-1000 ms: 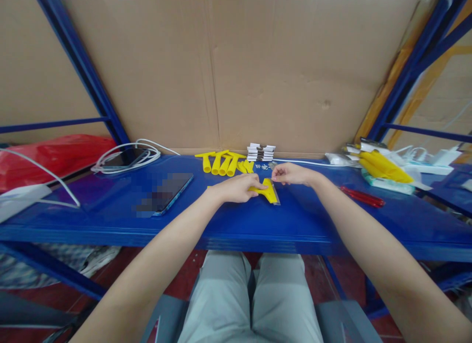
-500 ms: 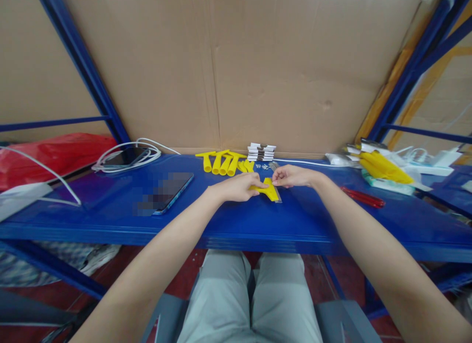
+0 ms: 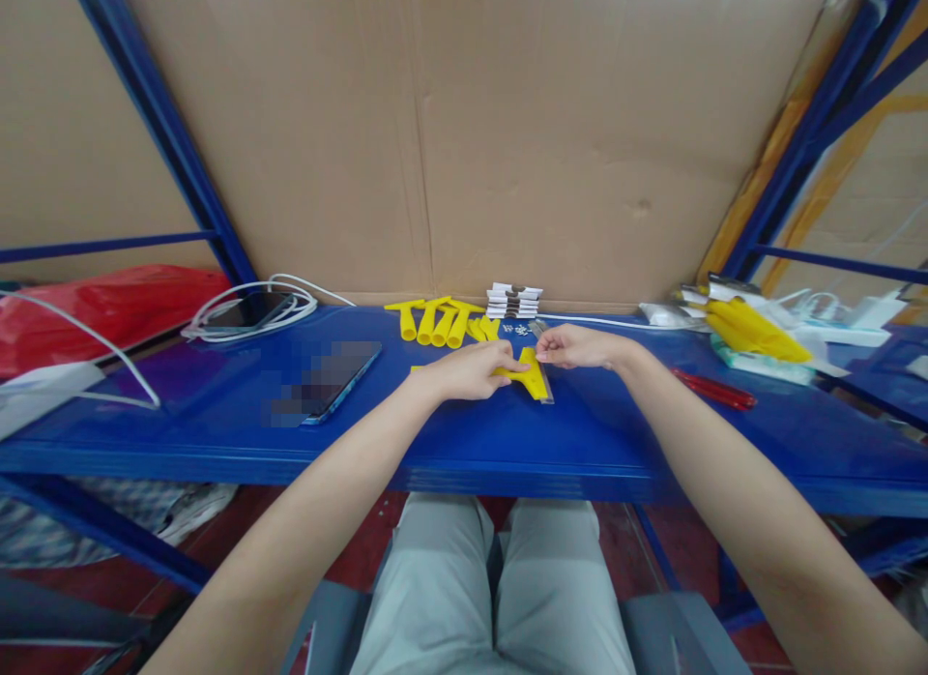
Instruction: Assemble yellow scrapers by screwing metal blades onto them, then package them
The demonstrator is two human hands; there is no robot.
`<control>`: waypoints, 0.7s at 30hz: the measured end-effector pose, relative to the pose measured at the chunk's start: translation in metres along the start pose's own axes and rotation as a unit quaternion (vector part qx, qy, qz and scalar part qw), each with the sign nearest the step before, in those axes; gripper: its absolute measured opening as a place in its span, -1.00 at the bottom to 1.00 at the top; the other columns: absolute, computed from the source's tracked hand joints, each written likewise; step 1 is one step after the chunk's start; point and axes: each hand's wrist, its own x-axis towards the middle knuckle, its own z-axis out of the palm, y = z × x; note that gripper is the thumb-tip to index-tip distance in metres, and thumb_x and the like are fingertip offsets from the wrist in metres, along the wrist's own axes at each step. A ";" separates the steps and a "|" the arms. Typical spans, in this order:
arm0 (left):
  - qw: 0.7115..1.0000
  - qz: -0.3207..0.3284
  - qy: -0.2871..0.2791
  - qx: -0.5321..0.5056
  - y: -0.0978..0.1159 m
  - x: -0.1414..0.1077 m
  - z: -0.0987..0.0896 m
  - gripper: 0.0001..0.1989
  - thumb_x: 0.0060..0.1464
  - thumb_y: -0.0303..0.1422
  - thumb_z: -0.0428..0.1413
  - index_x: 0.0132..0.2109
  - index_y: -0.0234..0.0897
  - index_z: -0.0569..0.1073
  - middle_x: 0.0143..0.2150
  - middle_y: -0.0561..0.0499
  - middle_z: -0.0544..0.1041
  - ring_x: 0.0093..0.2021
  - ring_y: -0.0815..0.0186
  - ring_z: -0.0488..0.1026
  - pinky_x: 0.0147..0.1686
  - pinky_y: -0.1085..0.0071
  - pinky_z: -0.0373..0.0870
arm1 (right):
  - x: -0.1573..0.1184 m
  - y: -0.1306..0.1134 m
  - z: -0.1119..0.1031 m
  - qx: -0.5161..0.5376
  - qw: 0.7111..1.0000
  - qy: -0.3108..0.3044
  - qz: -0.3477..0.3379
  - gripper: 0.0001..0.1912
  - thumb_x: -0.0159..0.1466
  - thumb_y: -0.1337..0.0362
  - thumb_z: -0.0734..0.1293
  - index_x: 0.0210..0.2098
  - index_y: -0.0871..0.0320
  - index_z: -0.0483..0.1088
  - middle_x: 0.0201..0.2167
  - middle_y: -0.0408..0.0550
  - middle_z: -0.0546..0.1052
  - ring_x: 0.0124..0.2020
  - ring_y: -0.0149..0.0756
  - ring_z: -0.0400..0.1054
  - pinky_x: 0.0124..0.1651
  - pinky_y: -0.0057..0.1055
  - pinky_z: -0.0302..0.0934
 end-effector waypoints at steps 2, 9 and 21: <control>1.000 0.006 -0.003 0.009 0.002 0.000 0.001 -0.65 0.13 -0.45 0.00 0.07 -0.24 0.42 -0.11 -0.07 0.40 -0.09 0.26 0.37 -0.09 0.37 0.27 | 0.001 -0.001 0.000 0.015 1.000 0.010 -0.002 -0.72 0.06 0.09 0.31 -0.45 0.20 0.32 -0.66 -0.27 0.19 -0.64 -0.51 0.02 -0.55 -0.49 -0.11; 1.000 0.025 -0.003 0.006 0.009 0.000 0.000 -0.66 0.14 -0.43 0.00 0.06 -0.22 0.42 -0.09 -0.07 0.40 -0.05 0.24 0.36 -0.09 0.38 0.27 | 0.006 -0.002 0.002 -0.015 0.999 0.051 -0.005 -0.74 0.01 0.10 0.33 -0.49 0.21 0.38 -0.54 -0.13 0.40 -0.48 -0.40 0.22 -0.40 -0.45 0.11; 1.000 0.025 -0.003 0.005 0.009 0.000 -0.001 -0.64 0.14 -0.44 0.00 0.08 -0.24 0.41 -0.06 -0.09 0.40 -0.05 0.23 0.36 -0.08 0.36 0.28 | 0.008 0.002 0.003 -0.002 0.998 0.055 -0.023 -0.75 0.02 0.12 0.32 -0.47 0.22 0.38 -0.52 -0.13 0.42 -0.44 -0.38 0.25 -0.32 -0.41 0.16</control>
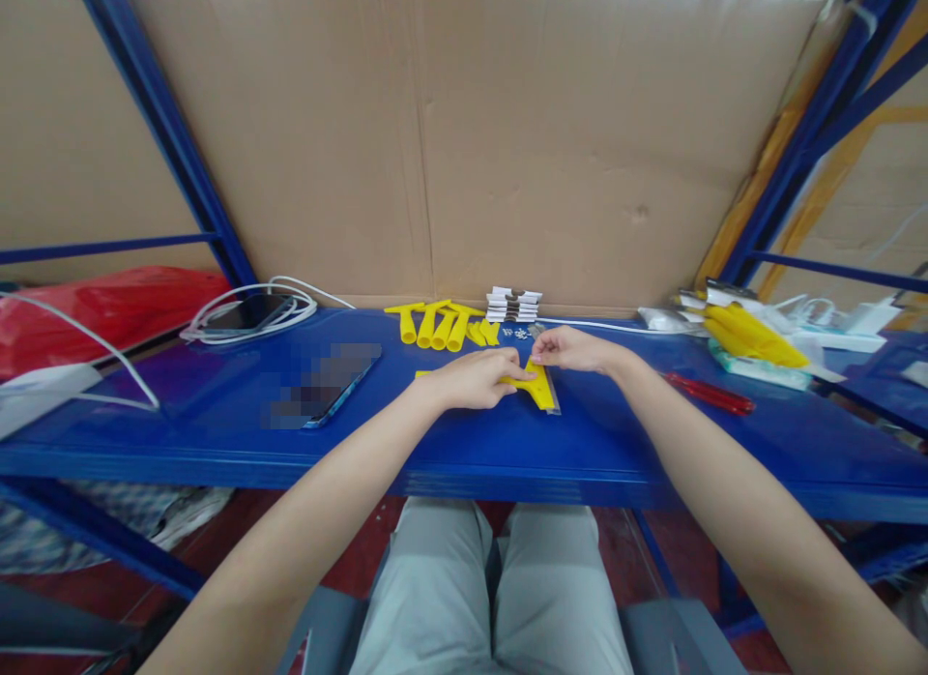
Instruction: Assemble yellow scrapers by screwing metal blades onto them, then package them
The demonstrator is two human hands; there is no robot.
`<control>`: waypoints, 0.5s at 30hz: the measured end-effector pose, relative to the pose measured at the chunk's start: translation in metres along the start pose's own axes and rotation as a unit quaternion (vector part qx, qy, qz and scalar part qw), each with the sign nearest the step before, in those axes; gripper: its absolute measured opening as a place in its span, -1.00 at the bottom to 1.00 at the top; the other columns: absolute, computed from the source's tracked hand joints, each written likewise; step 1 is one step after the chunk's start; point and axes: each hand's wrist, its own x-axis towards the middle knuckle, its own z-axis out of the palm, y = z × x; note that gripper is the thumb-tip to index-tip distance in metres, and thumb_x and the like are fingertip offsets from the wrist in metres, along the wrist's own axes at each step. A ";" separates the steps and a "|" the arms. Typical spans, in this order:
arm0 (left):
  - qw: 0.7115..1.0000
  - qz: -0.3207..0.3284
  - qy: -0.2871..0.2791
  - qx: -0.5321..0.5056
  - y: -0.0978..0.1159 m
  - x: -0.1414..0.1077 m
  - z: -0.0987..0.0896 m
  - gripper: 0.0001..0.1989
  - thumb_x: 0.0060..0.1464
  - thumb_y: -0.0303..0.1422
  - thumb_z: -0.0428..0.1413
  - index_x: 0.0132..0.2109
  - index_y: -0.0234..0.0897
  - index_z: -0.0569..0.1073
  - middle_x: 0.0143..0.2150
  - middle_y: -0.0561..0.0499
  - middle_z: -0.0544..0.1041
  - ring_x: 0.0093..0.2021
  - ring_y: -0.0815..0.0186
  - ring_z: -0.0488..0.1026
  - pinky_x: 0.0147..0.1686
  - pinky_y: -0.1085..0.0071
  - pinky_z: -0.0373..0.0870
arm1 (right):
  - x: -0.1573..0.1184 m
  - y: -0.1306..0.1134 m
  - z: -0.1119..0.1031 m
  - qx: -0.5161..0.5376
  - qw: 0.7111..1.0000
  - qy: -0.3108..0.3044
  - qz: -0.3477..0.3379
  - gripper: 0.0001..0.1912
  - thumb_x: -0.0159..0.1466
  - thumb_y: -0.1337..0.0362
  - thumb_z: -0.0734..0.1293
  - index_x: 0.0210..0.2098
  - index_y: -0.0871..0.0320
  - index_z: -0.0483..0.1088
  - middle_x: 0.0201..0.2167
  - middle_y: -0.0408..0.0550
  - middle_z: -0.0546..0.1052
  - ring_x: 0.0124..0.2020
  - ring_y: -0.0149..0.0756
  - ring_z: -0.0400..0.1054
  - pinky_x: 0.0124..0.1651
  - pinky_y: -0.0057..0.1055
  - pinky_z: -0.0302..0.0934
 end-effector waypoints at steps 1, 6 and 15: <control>1.000 0.000 0.000 0.000 0.000 0.000 0.000 -0.64 0.14 -0.44 0.00 0.08 -0.23 0.41 -0.06 -0.08 0.40 -0.05 0.23 0.36 -0.07 0.36 0.28 | 0.000 0.000 0.000 0.002 1.000 -0.002 0.001 -0.75 0.02 0.12 0.32 -0.47 0.22 0.38 -0.51 -0.12 0.42 -0.44 -0.37 0.25 -0.32 -0.40 0.16; 1.000 -0.001 -0.003 0.003 -0.001 0.000 -0.001 -0.64 0.14 -0.43 0.00 0.09 -0.23 0.41 -0.07 -0.07 0.40 -0.04 0.24 0.36 -0.06 0.38 0.27 | -0.001 -0.002 0.001 0.004 1.000 -0.008 -0.006 -0.77 0.03 0.14 0.29 -0.48 0.21 0.35 -0.53 -0.14 0.37 -0.47 -0.40 0.20 -0.37 -0.42 0.13; 1.000 0.004 0.002 -0.001 -0.001 0.000 -0.001 -0.65 0.14 -0.44 0.01 0.07 -0.22 0.42 -0.08 -0.07 0.41 -0.06 0.25 0.37 -0.06 0.37 0.28 | 0.000 0.002 0.001 0.008 1.000 -0.006 -0.023 -0.72 0.02 0.08 0.32 -0.47 0.19 0.35 -0.53 -0.14 0.38 -0.46 -0.38 0.22 -0.33 -0.39 0.14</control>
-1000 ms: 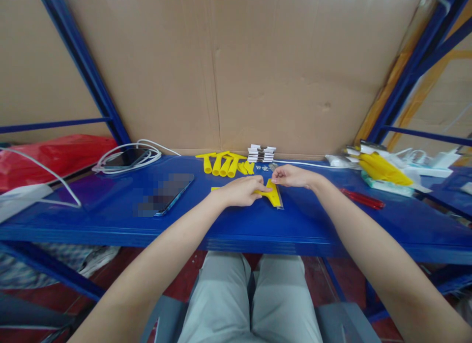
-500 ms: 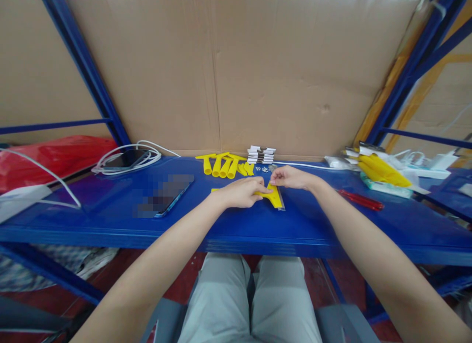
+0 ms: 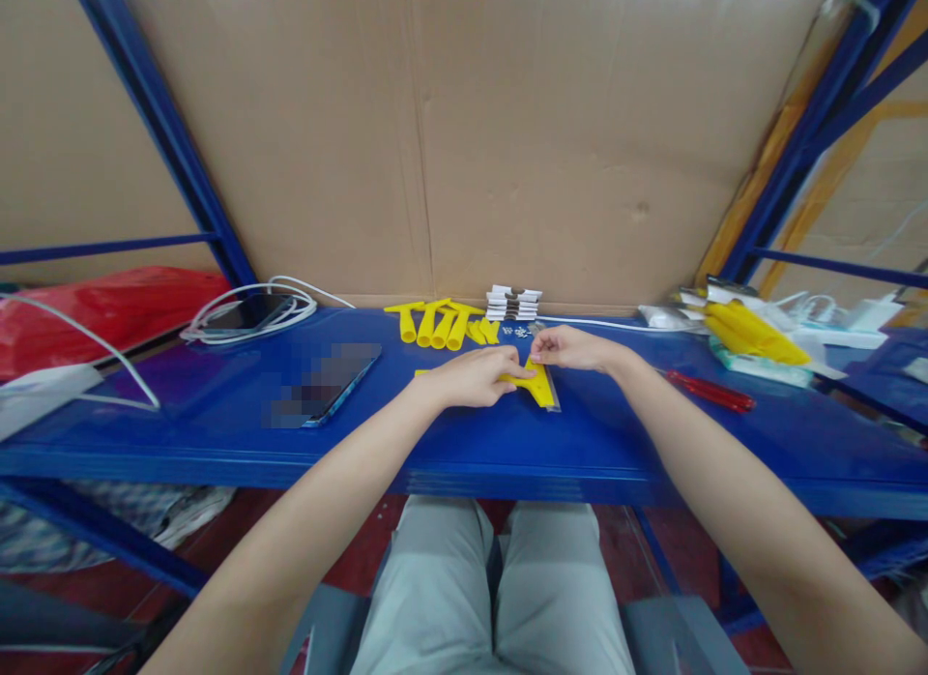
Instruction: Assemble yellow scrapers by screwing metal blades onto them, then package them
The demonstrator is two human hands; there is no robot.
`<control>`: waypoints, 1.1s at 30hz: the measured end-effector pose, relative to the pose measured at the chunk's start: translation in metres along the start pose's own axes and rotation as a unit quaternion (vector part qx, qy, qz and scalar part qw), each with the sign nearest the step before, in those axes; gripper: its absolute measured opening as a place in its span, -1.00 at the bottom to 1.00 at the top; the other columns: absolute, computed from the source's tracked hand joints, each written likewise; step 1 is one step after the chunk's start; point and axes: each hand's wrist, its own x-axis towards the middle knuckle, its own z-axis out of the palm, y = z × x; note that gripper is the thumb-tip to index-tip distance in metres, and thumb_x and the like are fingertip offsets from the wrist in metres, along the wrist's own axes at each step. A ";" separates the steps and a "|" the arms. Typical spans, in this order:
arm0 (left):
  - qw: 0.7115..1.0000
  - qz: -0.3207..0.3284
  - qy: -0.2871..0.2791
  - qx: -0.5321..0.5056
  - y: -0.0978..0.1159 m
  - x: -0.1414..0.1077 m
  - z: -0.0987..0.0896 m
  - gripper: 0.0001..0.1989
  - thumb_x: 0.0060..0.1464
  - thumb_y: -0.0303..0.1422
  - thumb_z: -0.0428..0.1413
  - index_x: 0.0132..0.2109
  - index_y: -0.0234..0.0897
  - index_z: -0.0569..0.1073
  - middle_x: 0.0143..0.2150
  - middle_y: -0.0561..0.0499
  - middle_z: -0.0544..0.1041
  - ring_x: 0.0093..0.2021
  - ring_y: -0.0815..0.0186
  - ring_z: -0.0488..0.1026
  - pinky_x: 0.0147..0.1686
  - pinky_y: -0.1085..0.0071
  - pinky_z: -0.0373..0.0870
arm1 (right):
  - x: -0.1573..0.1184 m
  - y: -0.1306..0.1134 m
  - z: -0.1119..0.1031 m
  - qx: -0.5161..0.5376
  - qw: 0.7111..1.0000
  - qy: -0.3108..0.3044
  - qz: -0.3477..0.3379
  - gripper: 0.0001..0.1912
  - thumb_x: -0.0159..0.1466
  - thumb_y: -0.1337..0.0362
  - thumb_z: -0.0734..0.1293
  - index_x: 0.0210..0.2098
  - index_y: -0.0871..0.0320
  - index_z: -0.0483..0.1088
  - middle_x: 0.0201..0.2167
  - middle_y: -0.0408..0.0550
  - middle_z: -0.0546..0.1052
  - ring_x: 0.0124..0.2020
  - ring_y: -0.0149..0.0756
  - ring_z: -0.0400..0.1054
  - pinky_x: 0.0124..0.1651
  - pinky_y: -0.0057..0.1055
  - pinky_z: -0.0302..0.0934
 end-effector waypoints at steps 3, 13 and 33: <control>1.000 0.000 0.001 -0.004 0.000 0.000 0.000 -0.65 0.14 -0.44 0.01 0.07 -0.24 0.42 -0.07 -0.08 0.41 -0.06 0.25 0.37 -0.06 0.36 0.28 | 0.000 0.000 0.000 0.011 1.000 -0.001 0.004 -0.71 0.01 0.06 0.34 -0.48 0.19 0.34 -0.53 -0.15 0.38 -0.47 -0.38 0.21 -0.33 -0.39 0.13; 1.000 -0.003 0.002 0.001 0.001 0.000 -0.001 -0.65 0.14 -0.44 0.01 0.08 -0.23 0.42 -0.07 -0.07 0.41 -0.05 0.26 0.37 -0.07 0.38 0.28 | 0.000 0.002 0.001 0.068 0.997 0.010 0.024 -0.73 -0.05 0.13 0.39 -0.46 0.18 0.32 -0.54 -0.18 0.37 -0.46 -0.41 0.22 -0.36 -0.42 0.13; 1.000 -0.008 0.017 0.006 -0.004 0.000 0.001 -0.65 0.13 -0.44 0.01 0.07 -0.21 0.42 -0.07 -0.07 0.40 -0.06 0.26 0.37 -0.06 0.36 0.29 | -0.008 -0.010 -0.001 0.094 0.985 0.035 0.142 -0.67 0.04 0.16 0.42 -0.32 0.15 0.24 -0.59 -0.21 0.34 -0.60 -0.48 0.19 -0.57 -0.52 0.03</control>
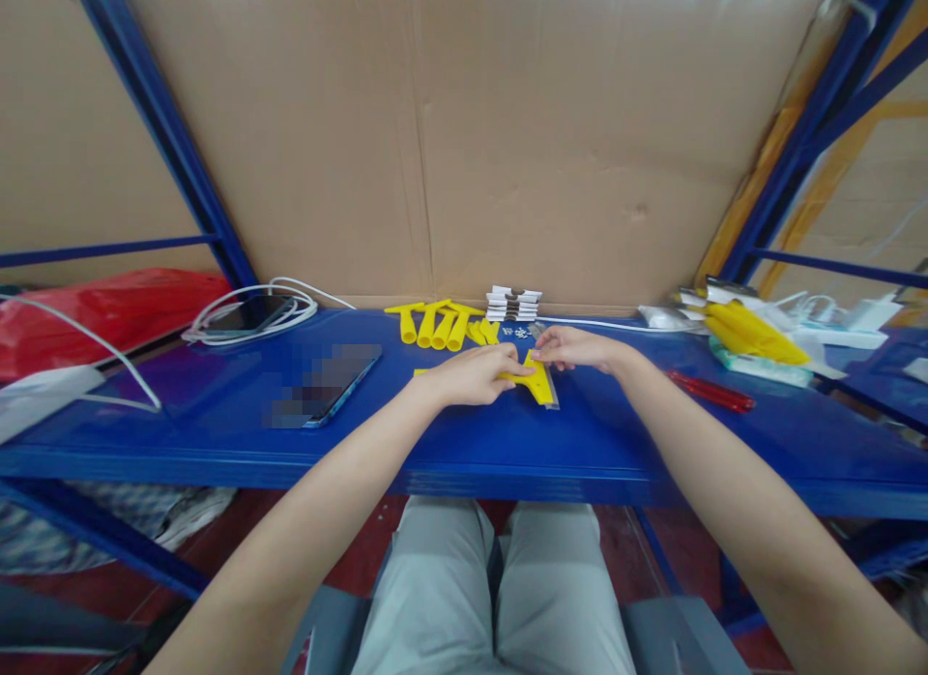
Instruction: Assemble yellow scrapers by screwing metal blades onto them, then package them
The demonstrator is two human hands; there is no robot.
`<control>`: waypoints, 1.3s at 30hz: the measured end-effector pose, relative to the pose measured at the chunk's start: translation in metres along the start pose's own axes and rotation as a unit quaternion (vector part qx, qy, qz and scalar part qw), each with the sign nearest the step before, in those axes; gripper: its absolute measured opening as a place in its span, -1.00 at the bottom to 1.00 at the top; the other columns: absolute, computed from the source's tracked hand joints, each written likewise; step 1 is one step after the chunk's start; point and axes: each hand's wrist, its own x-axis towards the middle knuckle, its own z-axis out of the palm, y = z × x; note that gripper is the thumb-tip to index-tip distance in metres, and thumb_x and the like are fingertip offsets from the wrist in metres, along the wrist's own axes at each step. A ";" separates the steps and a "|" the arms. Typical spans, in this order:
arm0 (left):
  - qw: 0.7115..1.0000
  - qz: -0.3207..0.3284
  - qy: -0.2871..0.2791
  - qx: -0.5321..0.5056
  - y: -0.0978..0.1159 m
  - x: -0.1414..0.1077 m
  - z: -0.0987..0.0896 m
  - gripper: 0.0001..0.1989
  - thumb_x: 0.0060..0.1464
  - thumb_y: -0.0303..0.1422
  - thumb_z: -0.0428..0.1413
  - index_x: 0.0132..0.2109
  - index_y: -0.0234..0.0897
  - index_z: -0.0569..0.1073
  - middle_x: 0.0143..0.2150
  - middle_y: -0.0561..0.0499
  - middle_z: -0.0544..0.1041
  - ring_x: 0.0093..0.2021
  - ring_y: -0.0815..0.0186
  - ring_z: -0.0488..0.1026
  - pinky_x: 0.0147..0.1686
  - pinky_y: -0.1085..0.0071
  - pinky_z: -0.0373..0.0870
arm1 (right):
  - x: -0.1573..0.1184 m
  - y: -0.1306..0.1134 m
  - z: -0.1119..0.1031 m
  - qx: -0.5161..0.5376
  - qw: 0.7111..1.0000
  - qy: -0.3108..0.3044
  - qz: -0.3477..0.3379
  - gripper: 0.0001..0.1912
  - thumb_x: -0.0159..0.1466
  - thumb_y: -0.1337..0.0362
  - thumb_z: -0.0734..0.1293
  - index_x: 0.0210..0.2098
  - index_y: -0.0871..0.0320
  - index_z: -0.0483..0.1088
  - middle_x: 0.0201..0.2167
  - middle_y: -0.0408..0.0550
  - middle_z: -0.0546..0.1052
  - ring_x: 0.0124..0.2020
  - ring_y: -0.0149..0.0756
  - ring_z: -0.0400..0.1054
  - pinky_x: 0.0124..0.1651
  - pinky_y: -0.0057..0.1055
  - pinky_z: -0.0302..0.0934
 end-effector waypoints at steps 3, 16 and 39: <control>1.000 -0.004 -0.001 0.003 0.000 0.000 0.000 -0.65 0.13 -0.44 0.01 0.08 -0.20 0.42 -0.07 -0.06 0.41 -0.07 0.27 0.37 -0.07 0.37 0.29 | 0.000 -0.001 0.001 0.004 1.000 -0.011 -0.007 -0.67 0.04 0.18 0.42 -0.32 0.16 0.25 -0.58 -0.21 0.36 -0.59 -0.48 0.20 -0.57 -0.53 0.03; 0.999 0.007 0.009 0.036 0.001 -0.002 -0.001 -0.64 0.14 -0.46 -0.02 0.08 -0.20 0.41 -0.10 -0.06 0.39 -0.09 0.27 0.38 -0.14 0.40 0.30 | 0.005 0.004 0.001 0.076 0.996 -0.004 -0.052 -0.64 -0.07 0.23 0.46 -0.36 0.16 0.26 -0.57 -0.25 0.34 -0.55 -0.51 0.19 -0.56 -0.54 -0.02; 0.997 -0.005 0.036 0.065 0.009 -0.003 0.001 -0.64 0.15 -0.45 -0.04 0.08 -0.18 0.41 -0.06 -0.08 0.43 -0.08 0.25 0.40 -0.16 0.38 0.33 | 0.000 0.003 -0.007 0.111 0.992 -0.050 -0.043 -0.70 -0.10 0.13 0.46 -0.54 0.22 0.36 -0.67 -0.21 0.34 -0.60 -0.50 0.17 -0.50 -0.46 0.03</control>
